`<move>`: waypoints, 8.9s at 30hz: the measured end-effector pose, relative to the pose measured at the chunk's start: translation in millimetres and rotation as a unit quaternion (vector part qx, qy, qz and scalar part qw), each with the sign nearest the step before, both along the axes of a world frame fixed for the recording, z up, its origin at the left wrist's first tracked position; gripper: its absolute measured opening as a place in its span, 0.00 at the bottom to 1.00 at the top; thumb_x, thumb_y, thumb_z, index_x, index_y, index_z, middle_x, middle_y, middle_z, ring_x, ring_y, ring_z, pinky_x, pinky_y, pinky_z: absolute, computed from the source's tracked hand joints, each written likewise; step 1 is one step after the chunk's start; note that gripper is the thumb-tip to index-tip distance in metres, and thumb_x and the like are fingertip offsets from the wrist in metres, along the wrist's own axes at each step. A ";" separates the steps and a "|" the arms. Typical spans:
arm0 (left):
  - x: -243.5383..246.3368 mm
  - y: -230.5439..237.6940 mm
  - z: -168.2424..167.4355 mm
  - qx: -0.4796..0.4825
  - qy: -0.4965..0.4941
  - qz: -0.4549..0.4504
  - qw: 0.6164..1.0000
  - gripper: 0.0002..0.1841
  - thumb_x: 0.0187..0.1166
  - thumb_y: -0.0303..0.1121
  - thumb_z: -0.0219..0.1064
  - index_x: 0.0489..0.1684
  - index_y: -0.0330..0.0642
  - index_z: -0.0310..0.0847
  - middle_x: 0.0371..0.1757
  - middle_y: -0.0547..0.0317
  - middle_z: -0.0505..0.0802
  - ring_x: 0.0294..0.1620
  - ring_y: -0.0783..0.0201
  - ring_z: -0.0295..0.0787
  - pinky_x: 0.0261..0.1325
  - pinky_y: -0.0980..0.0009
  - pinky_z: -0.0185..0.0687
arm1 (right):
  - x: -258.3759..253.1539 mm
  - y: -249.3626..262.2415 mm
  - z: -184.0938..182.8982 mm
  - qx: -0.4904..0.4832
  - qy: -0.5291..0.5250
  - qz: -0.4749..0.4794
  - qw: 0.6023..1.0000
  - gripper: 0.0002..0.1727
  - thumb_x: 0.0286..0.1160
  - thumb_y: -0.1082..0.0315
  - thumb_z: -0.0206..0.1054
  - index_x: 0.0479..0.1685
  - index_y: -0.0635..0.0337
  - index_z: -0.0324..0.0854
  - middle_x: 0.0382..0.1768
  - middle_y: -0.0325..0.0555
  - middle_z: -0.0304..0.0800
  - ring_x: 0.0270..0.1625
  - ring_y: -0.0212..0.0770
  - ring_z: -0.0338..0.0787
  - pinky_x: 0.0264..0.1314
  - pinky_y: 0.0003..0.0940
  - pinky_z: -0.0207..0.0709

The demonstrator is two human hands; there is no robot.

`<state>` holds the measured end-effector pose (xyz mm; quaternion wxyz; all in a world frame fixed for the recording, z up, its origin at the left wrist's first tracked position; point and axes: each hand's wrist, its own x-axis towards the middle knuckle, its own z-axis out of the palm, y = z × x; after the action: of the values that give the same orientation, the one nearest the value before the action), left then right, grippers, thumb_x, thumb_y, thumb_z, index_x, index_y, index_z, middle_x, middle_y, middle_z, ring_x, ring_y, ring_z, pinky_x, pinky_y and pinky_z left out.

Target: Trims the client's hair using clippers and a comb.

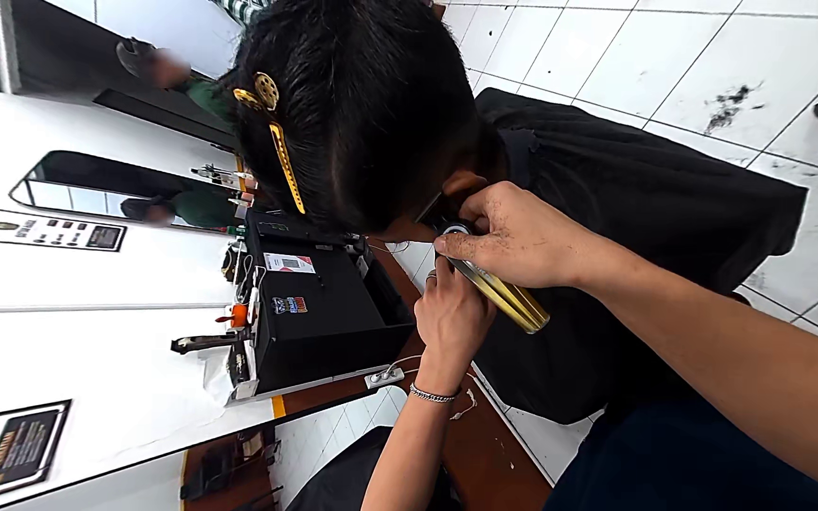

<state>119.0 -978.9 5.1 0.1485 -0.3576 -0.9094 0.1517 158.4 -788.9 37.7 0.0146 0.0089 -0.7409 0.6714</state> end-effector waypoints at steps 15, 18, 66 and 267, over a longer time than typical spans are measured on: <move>1.3 0.1 0.0 -0.007 -0.004 0.015 1.000 0.21 0.72 0.47 0.67 0.41 0.33 0.87 0.45 0.38 0.90 0.36 0.39 0.91 0.24 0.47 0.77 | 0.0 -3.9 -2.7 -0.003 -0.003 0.000 1.000 0.18 0.84 0.51 0.67 0.34 0.57 0.81 0.20 0.36 0.76 0.21 0.30 0.76 0.25 0.30 0.69; 0.3 -1.0 -1.2 -0.003 -0.002 0.005 1.000 0.20 0.70 0.45 0.69 0.42 0.34 0.86 0.45 0.38 0.90 0.35 0.40 0.91 0.23 0.47 0.77 | -0.4 -3.9 -4.7 -0.001 0.011 -0.002 1.000 0.17 0.84 0.51 0.67 0.38 0.56 0.83 0.22 0.35 0.78 0.23 0.29 0.78 0.27 0.29 0.71; -2.2 -3.2 -5.4 0.017 -0.012 0.003 1.000 0.19 0.73 0.45 0.68 0.47 0.37 0.85 0.47 0.38 0.89 0.35 0.40 0.90 0.24 0.48 0.78 | 1.7 0.5 -36.0 -0.066 0.145 0.034 0.987 0.21 0.78 0.59 0.73 0.62 0.64 0.85 0.46 0.44 0.94 0.46 0.26 0.93 0.52 0.23 0.87; 41.8 59.6 37.5 0.124 -0.045 0.084 0.988 0.39 0.80 0.43 0.62 0.96 0.65 0.53 0.37 0.45 0.87 0.32 0.43 0.88 0.24 0.53 0.76 | 68.3 113.4 -9.6 -0.368 0.126 -0.174 0.905 0.21 0.95 0.50 0.32 0.56 0.46 0.71 0.29 0.36 0.91 0.17 0.32 0.87 0.19 0.30 0.86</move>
<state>160.7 -919.3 42.7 0.1371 -0.2651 -0.9539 0.0328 226.7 -675.5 28.2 0.2265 -0.0416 -0.4233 0.8762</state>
